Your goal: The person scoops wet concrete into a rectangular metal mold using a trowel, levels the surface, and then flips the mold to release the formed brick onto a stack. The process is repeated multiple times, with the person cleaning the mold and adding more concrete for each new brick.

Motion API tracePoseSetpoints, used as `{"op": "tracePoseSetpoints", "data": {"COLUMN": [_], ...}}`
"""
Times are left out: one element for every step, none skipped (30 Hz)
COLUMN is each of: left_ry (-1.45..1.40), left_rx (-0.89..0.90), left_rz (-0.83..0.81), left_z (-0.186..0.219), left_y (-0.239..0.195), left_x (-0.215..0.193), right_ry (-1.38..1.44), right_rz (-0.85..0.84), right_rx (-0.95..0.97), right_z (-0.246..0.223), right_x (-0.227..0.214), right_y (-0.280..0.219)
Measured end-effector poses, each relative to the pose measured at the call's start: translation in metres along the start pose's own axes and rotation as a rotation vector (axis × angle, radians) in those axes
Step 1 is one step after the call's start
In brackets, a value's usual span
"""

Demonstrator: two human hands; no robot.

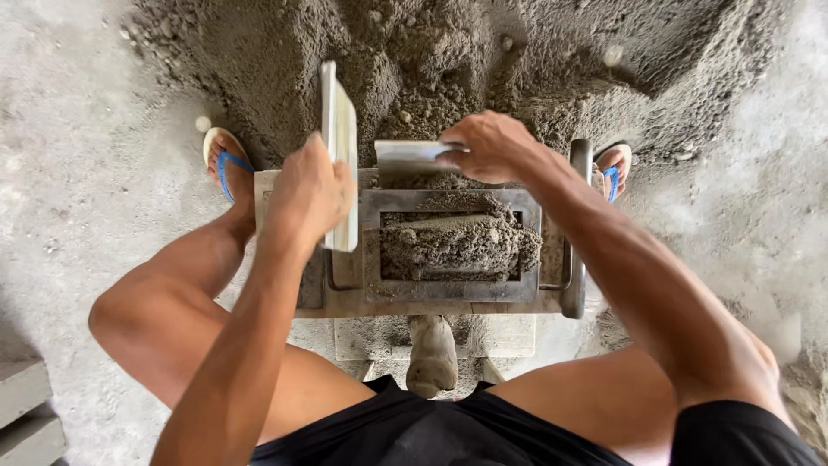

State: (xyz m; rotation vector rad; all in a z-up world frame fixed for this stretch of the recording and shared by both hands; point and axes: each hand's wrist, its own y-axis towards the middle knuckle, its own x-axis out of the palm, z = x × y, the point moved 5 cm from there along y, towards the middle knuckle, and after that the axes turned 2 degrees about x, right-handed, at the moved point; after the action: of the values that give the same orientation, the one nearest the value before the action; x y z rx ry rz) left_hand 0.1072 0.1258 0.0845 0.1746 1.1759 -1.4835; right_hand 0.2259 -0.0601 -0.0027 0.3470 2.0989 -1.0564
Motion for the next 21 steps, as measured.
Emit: {"op": "tracePoseSetpoints", "data": {"left_ry": [-0.044,-0.095,-0.103,-0.128,-0.153,-0.154,-0.045,0.067,0.068,0.062,0.057,0.058,0.070,0.088,0.094,0.080,0.066,0.066,0.041,0.020,0.024], "left_rx": [-0.038,-0.073,-0.061,-0.098,-0.134,-0.119,-0.062,-0.005,0.009,0.024,0.039,0.038,0.058,0.088,0.099,0.072,0.044,0.049,0.039,0.022,0.020], "left_rz": [0.033,0.068,0.076,0.075,0.074,0.085,0.075,0.067,0.079,0.045,0.010,0.011,0.000,-0.005,0.003,-0.012,-0.027,-0.031,-0.018,-0.011,-0.020], "left_z": [0.000,0.002,0.006,0.008,0.010,0.009,0.011,0.013,0.012,0.011,0.009,0.002,-0.004,-0.006,-0.004,-0.003,-0.002,0.002,0.005,0.005,0.009], "left_y": [-0.012,-0.025,-0.030,-0.037,-0.045,-0.048,-0.051,-0.052,-0.053,-0.056,-0.057,-0.054,-0.051,-0.042,-0.048,-0.051,-0.053,-0.057,-0.059,-0.065,-0.069], "left_x": [-0.002,-0.002,0.008,0.018,0.028,0.038,0.048,0.058,0.060,0.066,0.073,0.083,0.093,0.100,0.098,0.097,0.096,0.098,0.099,0.101,0.113], "right_ry": [-0.007,-0.020,-0.032,-0.106,-0.180,-0.188,-0.169,-0.149,-0.157,-0.167,-0.176,-0.175,-0.195,-0.217,-0.219,-0.231,-0.239,-0.239,-0.144,-0.043,-0.037], "right_rz": [0.031,0.063,0.072,0.106,0.139,0.155,0.180,0.207,0.223,0.297,0.370,0.371,0.379,0.400,0.415,0.394,0.373,0.373,0.358,0.334,0.326], "right_rx": [0.006,0.015,0.019,0.000,-0.018,-0.014,-0.062,-0.110,-0.106,-0.043,0.020,0.019,-0.016,-0.046,-0.041,0.109,0.260,0.266,0.444,0.620,0.625], "right_z": [-0.012,-0.022,-0.030,-0.040,-0.050,-0.055,-0.062,-0.069,-0.063,-0.054,-0.045,-0.052,-0.062,-0.069,-0.068,-0.058,-0.047,-0.045,-0.035,-0.027,-0.049], "right_x": [-0.018,-0.038,-0.039,-0.040,-0.040,-0.024,-0.008,0.007,0.014,0.018,0.022,0.027,0.031,0.030,0.024,0.018,0.013,0.011,0.010,0.014,0.026], "right_y": [-0.015,-0.032,-0.050,-0.068,-0.088,-0.100,-0.112,-0.123,-0.124,-0.125,-0.126,-0.135,-0.143,-0.150,-0.155,-0.160,-0.165,-0.173,-0.182,-0.194,-0.193]}}
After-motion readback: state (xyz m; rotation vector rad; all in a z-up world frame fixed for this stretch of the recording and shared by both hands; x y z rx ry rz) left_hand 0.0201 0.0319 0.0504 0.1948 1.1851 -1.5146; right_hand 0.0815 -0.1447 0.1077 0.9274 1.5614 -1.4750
